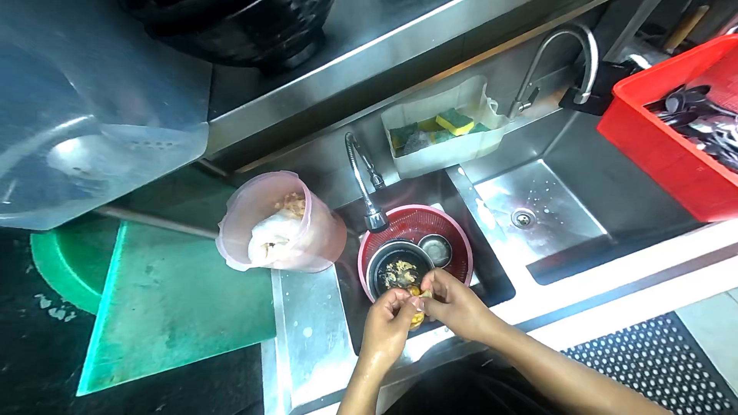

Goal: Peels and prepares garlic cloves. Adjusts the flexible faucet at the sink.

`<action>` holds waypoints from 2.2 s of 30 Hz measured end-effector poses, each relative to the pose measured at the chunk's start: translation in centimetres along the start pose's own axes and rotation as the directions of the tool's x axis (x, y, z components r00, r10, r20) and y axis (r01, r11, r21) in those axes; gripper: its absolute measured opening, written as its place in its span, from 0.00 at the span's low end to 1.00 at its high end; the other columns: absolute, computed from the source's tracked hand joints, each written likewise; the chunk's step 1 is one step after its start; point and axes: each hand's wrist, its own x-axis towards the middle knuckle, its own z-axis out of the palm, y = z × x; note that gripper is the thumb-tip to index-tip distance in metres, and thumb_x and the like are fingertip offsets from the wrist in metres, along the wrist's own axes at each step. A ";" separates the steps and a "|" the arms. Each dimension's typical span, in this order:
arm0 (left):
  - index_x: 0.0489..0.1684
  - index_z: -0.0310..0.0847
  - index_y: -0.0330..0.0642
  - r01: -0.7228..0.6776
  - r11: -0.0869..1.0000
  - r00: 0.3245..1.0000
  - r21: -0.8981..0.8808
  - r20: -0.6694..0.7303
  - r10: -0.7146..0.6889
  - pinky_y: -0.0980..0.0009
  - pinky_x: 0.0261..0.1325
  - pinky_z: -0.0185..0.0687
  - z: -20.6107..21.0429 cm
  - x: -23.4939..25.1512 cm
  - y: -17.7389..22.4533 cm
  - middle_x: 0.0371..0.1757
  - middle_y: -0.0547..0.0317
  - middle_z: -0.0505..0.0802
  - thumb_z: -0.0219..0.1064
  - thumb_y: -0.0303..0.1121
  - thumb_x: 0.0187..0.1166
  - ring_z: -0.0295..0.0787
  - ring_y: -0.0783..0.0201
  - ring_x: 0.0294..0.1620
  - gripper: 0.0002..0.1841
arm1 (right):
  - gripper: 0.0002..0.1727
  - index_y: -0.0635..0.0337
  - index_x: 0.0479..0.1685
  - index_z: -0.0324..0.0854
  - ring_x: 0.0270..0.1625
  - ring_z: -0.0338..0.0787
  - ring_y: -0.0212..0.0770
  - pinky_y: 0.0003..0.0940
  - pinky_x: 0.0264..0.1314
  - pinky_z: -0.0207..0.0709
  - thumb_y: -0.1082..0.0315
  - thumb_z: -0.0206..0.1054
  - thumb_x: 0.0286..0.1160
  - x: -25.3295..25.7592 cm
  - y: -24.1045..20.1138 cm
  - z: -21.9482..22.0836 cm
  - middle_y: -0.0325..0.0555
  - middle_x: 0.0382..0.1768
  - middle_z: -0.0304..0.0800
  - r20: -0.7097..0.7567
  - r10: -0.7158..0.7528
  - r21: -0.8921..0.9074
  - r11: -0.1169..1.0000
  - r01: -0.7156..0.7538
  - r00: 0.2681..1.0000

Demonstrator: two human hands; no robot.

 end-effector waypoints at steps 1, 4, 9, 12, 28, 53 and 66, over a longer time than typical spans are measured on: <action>0.45 0.86 0.38 0.002 0.998 1.000 0.065 0.026 -0.004 0.68 0.41 0.92 0.0 -0.1 -0.1 0.35 0.57 0.94 0.67 0.34 0.81 0.93 0.64 0.36 0.09 | 0.14 0.56 0.56 0.76 0.38 0.90 0.35 0.34 0.45 0.87 0.63 0.69 0.78 0.0 0.2 0.0 0.42 0.38 0.88 0.004 -0.010 -0.058 0.998 0.010 1.000; 0.46 0.86 0.42 0.039 0.971 0.998 0.237 0.033 -0.048 0.70 0.39 0.89 0.4 -0.3 -0.4 0.33 0.63 0.92 0.68 0.36 0.78 0.90 0.69 0.33 0.09 | 0.14 0.58 0.58 0.77 0.36 0.86 0.40 0.38 0.43 0.83 0.64 0.63 0.77 0.0 0.6 0.1 0.45 0.36 0.85 0.006 -0.103 -0.405 0.909 0.096 0.995; 0.46 0.87 0.44 0.105 0.953 0.992 0.284 0.038 -0.121 0.71 0.37 0.88 0.0 -0.3 -0.3 0.32 0.64 0.92 0.69 0.37 0.74 0.90 0.70 0.31 0.10 | 0.15 0.59 0.58 0.83 0.40 0.91 0.45 0.43 0.49 0.88 0.65 0.62 0.77 0.1 1.5 -0.5 0.49 0.42 0.90 -0.077 -0.296 -0.664 0.728 0.172 0.952; 0.45 0.88 0.43 0.089 0.971 0.990 0.220 0.084 -0.110 0.71 0.35 0.83 -0.7 -0.2 -0.8 0.30 0.64 0.90 0.64 0.35 0.76 0.86 0.70 0.30 0.09 | 0.12 0.54 0.49 0.90 0.39 0.88 0.37 0.36 0.45 0.87 0.66 0.62 0.76 0.4 2.1 -1.6 0.42 0.38 0.88 -0.089 -0.396 -0.621 0.740 0.260 0.914; 0.35 0.87 0.42 0.133 0.991 0.967 0.028 0.218 -0.136 0.74 0.27 0.75 -0.7 -0.4 -1.2 0.26 0.63 0.87 0.73 0.36 0.72 0.79 0.71 0.23 0.07 | 0.13 0.56 0.53 0.83 0.37 0.87 0.33 0.30 0.43 0.83 0.57 0.65 0.85 -0.6 1.6 -1.4 0.42 0.41 0.88 0.148 -0.083 -0.213 0.970 0.114 0.985; 0.47 0.84 0.43 -0.031 0.989 0.963 0.147 0.269 -0.010 0.74 0.36 0.81 -1.4 -1.1 -1.1 0.31 0.65 0.88 0.73 0.37 0.75 0.83 0.71 0.30 0.11 | 0.17 0.60 0.44 0.85 0.43 0.84 0.36 0.34 0.51 0.78 0.57 0.57 0.90 -1.0 2.6 -1.0 0.46 0.39 0.85 0.239 -0.279 -0.268 0.902 0.339 0.930; 0.50 0.83 0.40 -0.165 0.986 0.946 0.031 0.288 0.149 0.76 0.34 0.79 -0.2 -2.1 -1.0 0.31 0.66 0.87 0.69 0.35 0.80 0.81 0.73 0.29 0.09 | 0.12 0.52 0.33 0.80 0.20 0.69 0.26 0.23 0.24 0.64 0.62 0.56 0.86 -2.2 0.5 -0.4 0.31 0.20 0.71 -0.061 -0.057 0.579 0.811 0.082 0.997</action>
